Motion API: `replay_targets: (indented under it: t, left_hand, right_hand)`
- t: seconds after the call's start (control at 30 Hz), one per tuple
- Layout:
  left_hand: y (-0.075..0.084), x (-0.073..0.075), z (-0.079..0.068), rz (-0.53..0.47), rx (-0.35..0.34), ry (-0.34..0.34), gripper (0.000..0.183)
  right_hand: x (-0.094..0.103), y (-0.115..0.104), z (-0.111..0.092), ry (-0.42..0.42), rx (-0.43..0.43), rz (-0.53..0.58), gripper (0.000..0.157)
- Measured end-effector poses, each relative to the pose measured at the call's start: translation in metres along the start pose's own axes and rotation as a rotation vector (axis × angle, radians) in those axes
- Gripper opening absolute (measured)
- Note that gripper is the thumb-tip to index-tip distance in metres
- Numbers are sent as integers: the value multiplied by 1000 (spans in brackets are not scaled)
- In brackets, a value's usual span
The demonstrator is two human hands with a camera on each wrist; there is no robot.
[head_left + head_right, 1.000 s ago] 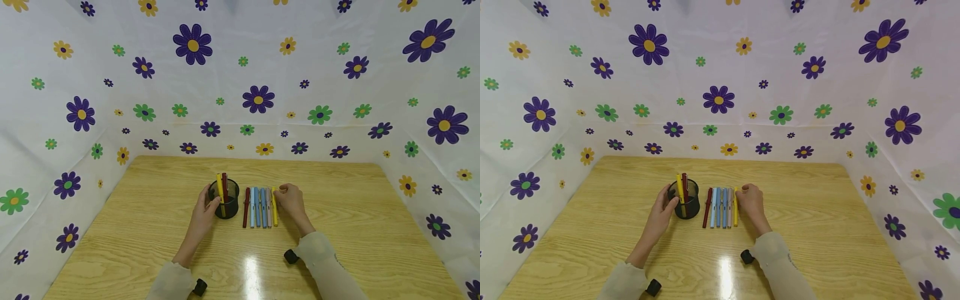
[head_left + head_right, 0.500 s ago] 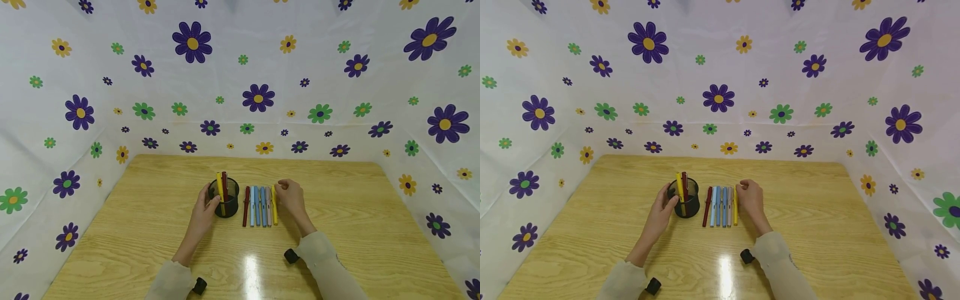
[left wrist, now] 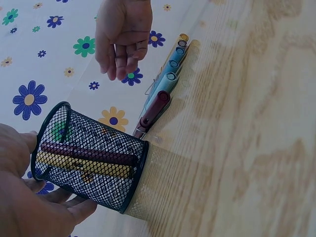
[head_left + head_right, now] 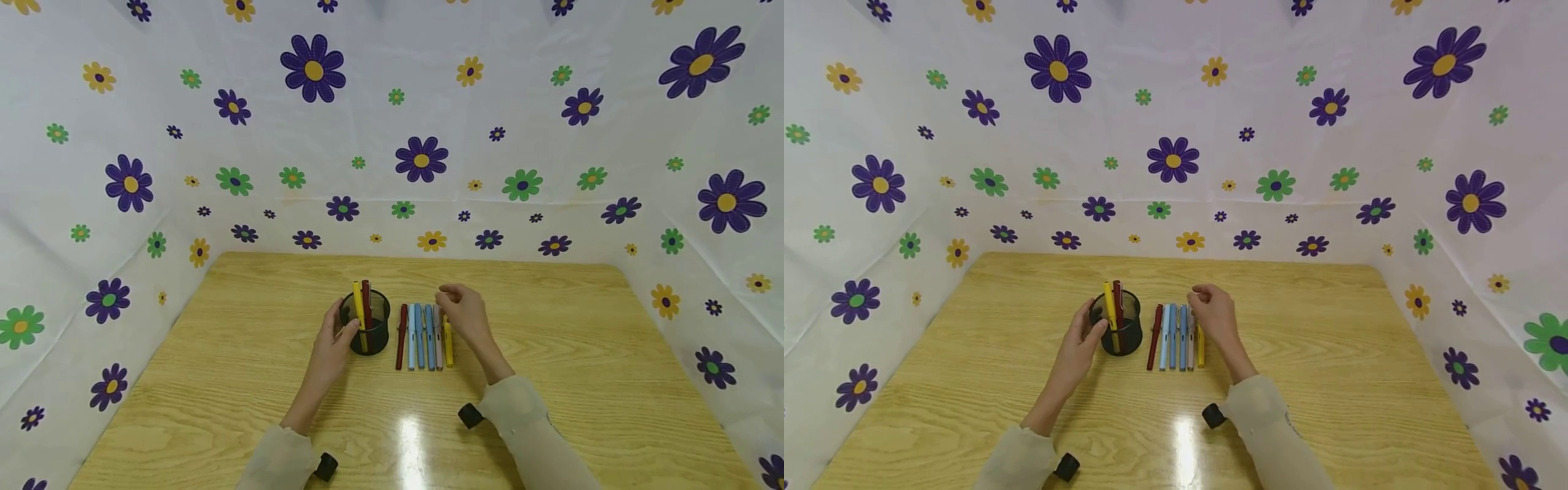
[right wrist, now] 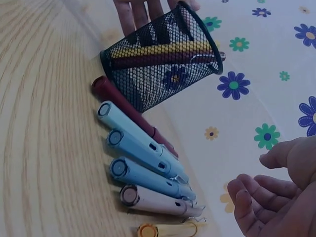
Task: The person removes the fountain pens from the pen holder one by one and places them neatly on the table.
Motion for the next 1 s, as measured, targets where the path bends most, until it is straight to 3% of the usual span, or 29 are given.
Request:
replay_targets:
  t: [0.5, 1.0]
  left_hand:
    - [0, -1, 0, -13, -2, -1, 66]
    - [0, -1, 0, -21, -3, 1, 67]
  right_hand:
    - [-17, -23, -4, -99, 55, 105, 38]
    - [-42, -52, -3, -176, 179, 91, 36]
Point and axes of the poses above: each hand's wrist, its own z-axis towards the middle knuckle, its own x-axis out of the back of the hand, y = z × x, the point moved 5 cm from there along z, towards the middle knuckle, and after that the axes turned 3 degrees about -x, right-handed, at the moved point
